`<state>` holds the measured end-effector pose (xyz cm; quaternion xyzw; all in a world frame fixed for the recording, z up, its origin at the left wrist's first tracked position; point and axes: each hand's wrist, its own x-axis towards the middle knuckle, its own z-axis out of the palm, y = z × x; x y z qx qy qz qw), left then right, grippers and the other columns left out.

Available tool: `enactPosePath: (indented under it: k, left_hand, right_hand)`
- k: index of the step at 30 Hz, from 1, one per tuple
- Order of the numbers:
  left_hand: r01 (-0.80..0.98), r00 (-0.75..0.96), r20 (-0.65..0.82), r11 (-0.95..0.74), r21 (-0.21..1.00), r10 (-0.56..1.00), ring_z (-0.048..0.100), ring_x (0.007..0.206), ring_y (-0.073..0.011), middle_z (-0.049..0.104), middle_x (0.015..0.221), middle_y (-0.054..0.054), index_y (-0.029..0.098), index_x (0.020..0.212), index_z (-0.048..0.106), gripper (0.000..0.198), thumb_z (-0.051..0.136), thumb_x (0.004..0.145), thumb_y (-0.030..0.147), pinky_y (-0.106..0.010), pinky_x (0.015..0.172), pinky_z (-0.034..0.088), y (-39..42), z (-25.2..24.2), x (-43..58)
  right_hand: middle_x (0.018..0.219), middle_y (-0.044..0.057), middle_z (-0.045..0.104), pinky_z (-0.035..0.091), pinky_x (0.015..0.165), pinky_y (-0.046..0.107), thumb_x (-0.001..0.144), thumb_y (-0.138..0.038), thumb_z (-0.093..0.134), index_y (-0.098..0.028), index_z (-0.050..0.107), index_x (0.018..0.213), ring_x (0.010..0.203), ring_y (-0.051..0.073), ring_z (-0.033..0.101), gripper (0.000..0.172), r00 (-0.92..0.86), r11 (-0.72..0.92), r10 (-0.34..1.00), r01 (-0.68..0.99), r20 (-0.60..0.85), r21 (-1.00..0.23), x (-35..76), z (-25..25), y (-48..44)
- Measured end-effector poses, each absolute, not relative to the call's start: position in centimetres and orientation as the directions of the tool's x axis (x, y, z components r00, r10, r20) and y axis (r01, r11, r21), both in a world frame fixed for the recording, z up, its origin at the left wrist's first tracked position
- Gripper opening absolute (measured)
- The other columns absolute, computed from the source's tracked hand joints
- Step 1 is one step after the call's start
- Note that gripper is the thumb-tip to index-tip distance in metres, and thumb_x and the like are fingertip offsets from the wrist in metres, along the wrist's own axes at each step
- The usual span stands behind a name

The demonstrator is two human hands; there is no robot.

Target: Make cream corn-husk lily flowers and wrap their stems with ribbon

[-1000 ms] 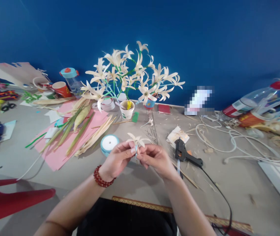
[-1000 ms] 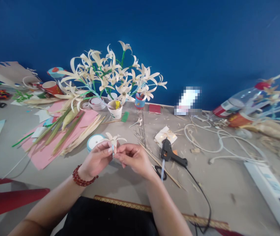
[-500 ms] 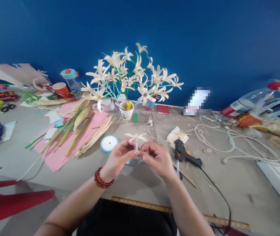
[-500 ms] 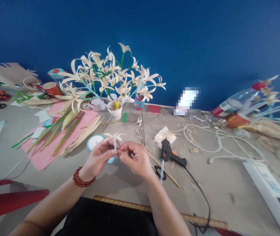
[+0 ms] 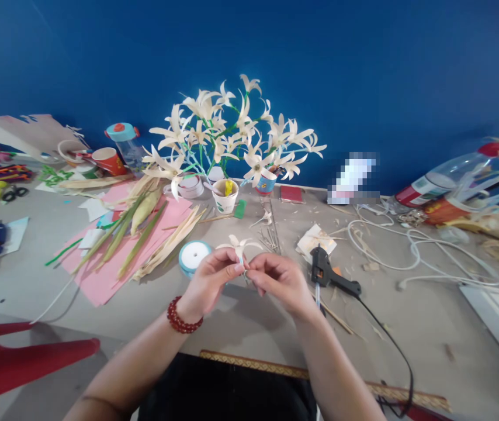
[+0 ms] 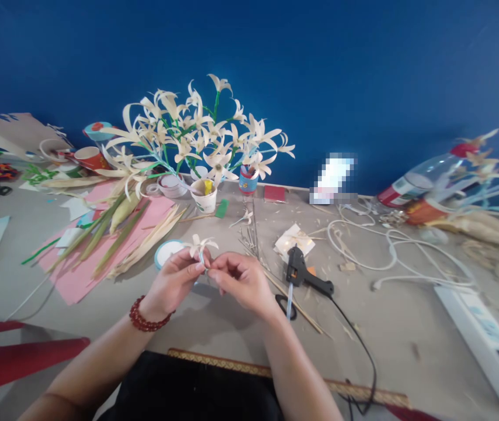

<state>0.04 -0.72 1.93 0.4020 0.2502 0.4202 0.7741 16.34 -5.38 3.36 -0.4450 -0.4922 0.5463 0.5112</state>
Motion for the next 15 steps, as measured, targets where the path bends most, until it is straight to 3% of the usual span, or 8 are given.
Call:
enactPosePath:
  k: [7, 15]
  left_hand:
    - [-0.470, 0.620, -0.038, 0.410, 0.782, 0.783, 0.058, 0.075, -0.0161, 0.059, 0.082, -0.002, 0.015, 0.076, 0.069, 0.015, 0.077, 0.077, 0.028, -0.031, 0.069, 0.051, -0.8, 2.6, 0.0]
    - [-0.492, 0.643, -0.005, 0.419, 0.763, 0.765, 0.059, 0.075, -0.0174, 0.055, 0.080, -0.002, 0.016, 0.075, 0.068, 0.016, 0.074, 0.079, 0.030, -0.033, 0.068, 0.056, -0.8, 2.6, 0.1]
  right_hand:
    - [0.053, -0.005, 0.054, 0.036, 0.046, 0.020, 0.073, -0.033, 0.081, -0.017, 0.065, 0.070, 0.043, 0.006, 0.043, 0.022, -0.130, -0.136, 0.987, -0.402, -0.090, -0.906, 15.6, 2.8, -5.1]
    - [0.047, -0.006, 0.053, 0.034, 0.046, 0.021, 0.071, -0.037, 0.082, -0.017, 0.066, 0.069, 0.040, 0.007, 0.044, 0.026, -0.135, -0.182, 0.981, -0.402, -0.138, -0.897, 15.1, 2.7, -5.0]
